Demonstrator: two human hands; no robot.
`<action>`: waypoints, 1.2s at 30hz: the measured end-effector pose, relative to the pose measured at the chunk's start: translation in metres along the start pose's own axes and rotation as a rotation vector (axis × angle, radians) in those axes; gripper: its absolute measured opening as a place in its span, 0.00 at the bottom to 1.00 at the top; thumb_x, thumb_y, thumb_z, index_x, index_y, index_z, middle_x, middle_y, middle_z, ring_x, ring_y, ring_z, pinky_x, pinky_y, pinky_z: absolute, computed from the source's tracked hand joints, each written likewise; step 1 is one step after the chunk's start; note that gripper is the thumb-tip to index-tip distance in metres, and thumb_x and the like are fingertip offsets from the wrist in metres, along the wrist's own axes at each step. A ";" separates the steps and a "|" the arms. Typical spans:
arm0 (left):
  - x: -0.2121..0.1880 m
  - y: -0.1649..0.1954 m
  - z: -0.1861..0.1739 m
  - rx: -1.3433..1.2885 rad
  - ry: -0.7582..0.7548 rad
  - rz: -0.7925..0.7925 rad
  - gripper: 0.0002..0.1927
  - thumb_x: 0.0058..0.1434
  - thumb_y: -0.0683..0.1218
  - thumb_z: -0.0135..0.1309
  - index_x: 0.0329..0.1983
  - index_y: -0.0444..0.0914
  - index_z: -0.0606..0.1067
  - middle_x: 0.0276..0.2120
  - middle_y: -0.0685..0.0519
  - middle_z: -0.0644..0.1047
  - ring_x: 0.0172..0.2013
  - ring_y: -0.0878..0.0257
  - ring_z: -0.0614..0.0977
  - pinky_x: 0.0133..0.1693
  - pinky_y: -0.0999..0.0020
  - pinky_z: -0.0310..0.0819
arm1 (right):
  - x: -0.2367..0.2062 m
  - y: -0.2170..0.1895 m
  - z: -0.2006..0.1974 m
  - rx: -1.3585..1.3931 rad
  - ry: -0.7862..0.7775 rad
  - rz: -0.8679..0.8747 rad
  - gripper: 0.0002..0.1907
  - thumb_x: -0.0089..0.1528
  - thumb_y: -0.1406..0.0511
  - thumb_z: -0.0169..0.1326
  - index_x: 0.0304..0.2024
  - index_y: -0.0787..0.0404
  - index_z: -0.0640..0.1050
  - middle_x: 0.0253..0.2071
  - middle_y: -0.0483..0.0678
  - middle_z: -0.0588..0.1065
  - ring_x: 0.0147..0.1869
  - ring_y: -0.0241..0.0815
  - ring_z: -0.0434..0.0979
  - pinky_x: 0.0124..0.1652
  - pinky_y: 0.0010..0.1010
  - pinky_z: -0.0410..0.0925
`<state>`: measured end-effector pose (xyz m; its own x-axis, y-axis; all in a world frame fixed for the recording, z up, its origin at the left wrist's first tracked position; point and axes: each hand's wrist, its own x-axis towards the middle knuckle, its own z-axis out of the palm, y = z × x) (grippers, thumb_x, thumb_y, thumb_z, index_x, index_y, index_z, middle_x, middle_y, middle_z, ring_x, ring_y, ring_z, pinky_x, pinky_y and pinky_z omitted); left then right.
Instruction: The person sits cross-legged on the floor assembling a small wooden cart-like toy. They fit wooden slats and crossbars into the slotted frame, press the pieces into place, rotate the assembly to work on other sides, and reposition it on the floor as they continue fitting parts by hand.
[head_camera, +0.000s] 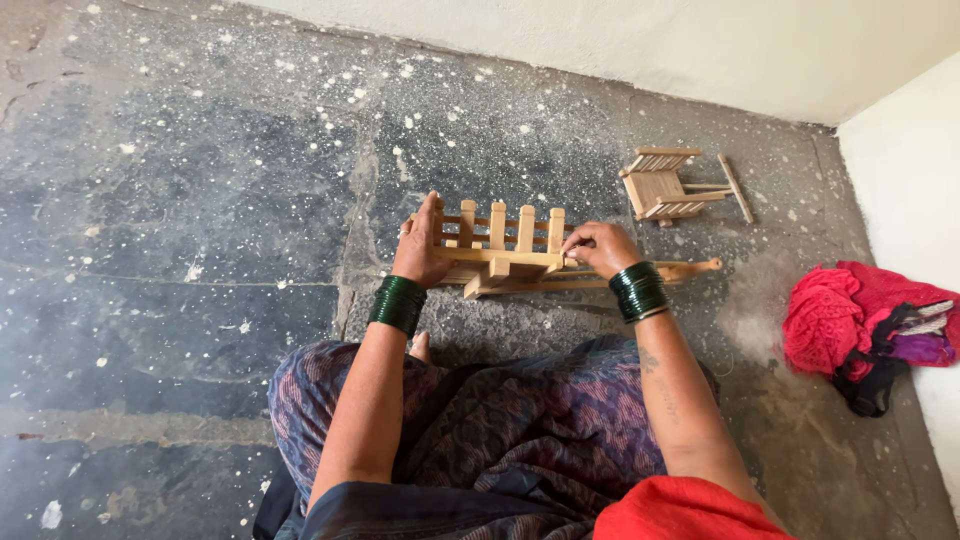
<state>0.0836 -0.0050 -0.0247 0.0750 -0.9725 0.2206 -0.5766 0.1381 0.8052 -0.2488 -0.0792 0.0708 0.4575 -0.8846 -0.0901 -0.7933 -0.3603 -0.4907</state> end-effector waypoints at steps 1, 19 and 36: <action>0.000 0.000 0.002 -0.003 -0.004 -0.011 0.60 0.43 0.37 0.65 0.77 0.39 0.45 0.70 0.45 0.66 0.69 0.50 0.67 0.72 0.51 0.45 | -0.001 0.000 0.001 0.008 0.009 0.008 0.04 0.58 0.68 0.63 0.34 0.52 0.85 0.40 0.44 0.82 0.39 0.37 0.82 0.43 0.29 0.76; -0.001 0.000 0.004 0.012 -0.003 -0.042 0.63 0.41 0.36 0.66 0.77 0.40 0.43 0.70 0.48 0.66 0.69 0.51 0.66 0.72 0.50 0.46 | -0.017 0.011 0.025 -0.208 0.144 -0.176 0.05 0.60 0.71 0.59 0.32 0.56 0.83 0.37 0.46 0.81 0.37 0.38 0.80 0.42 0.28 0.76; -0.002 -0.010 0.006 -0.023 0.040 0.066 0.61 0.43 0.38 0.67 0.77 0.37 0.46 0.69 0.43 0.67 0.68 0.47 0.68 0.69 0.49 0.48 | -0.044 0.031 0.014 0.126 0.263 -0.030 0.05 0.59 0.71 0.62 0.36 0.57 0.84 0.38 0.46 0.80 0.37 0.38 0.80 0.40 0.29 0.75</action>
<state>0.0845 -0.0053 -0.0362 0.0698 -0.9530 0.2949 -0.5627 0.2065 0.8004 -0.2875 -0.0474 0.0479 0.3473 -0.9264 0.1453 -0.7177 -0.3623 -0.5947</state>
